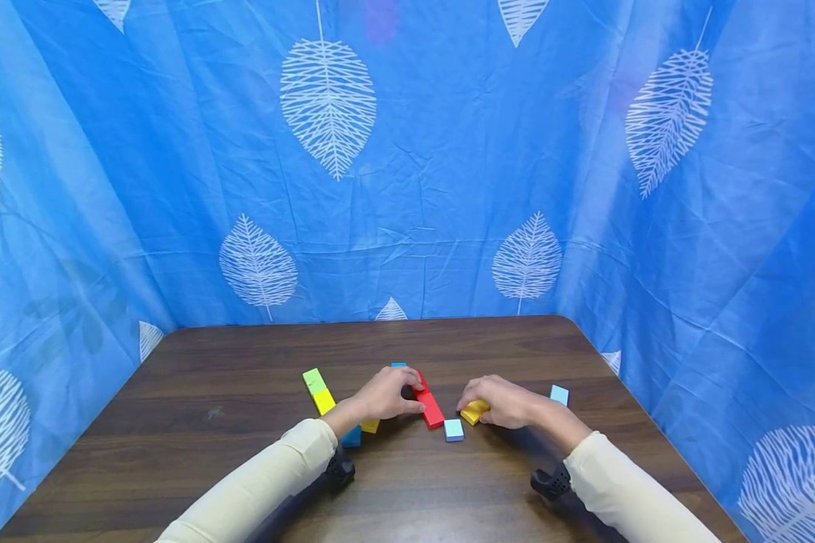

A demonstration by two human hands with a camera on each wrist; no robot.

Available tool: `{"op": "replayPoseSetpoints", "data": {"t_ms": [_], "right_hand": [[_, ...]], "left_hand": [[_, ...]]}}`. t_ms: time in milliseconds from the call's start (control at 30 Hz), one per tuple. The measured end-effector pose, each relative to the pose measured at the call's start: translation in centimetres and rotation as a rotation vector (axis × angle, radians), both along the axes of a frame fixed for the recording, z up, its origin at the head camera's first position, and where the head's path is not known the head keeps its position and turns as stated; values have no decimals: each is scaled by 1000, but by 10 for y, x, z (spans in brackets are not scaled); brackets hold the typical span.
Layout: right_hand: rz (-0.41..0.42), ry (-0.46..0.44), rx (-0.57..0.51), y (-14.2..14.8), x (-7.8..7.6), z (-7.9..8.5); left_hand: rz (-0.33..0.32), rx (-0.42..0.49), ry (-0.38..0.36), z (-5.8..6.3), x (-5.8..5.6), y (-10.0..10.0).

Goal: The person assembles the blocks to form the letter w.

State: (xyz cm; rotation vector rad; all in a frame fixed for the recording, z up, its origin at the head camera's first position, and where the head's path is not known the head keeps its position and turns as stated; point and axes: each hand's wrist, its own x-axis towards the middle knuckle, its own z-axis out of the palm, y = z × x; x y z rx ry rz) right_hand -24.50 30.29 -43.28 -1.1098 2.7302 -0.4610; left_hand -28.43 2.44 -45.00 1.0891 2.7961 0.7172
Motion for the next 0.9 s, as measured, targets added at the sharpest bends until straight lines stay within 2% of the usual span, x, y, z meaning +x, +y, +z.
{"op": "replayPoseSetpoints", "data": {"t_ms": [100,300,433,567,733,900], "right_hand": [[-51,20,-39,3,2,-3],[-260,93,-188,12,10,-10],[-426,162,-192,15,14,-22],[-547,189,-196,16,15,-32],[-588,143,-210,17,12,-35],[-567,54,-227,17,5,-34]], "left_hand": [[-2,2,-3,-1,-1,0],[-5,20,2,-3,-3,-1],[-18,31,-8,-3,-4,-2],[-22,32,-10,-3,-4,-3],[-20,28,-8,-3,-5,-2],[-14,24,-12,-4,-4,-2]]}}
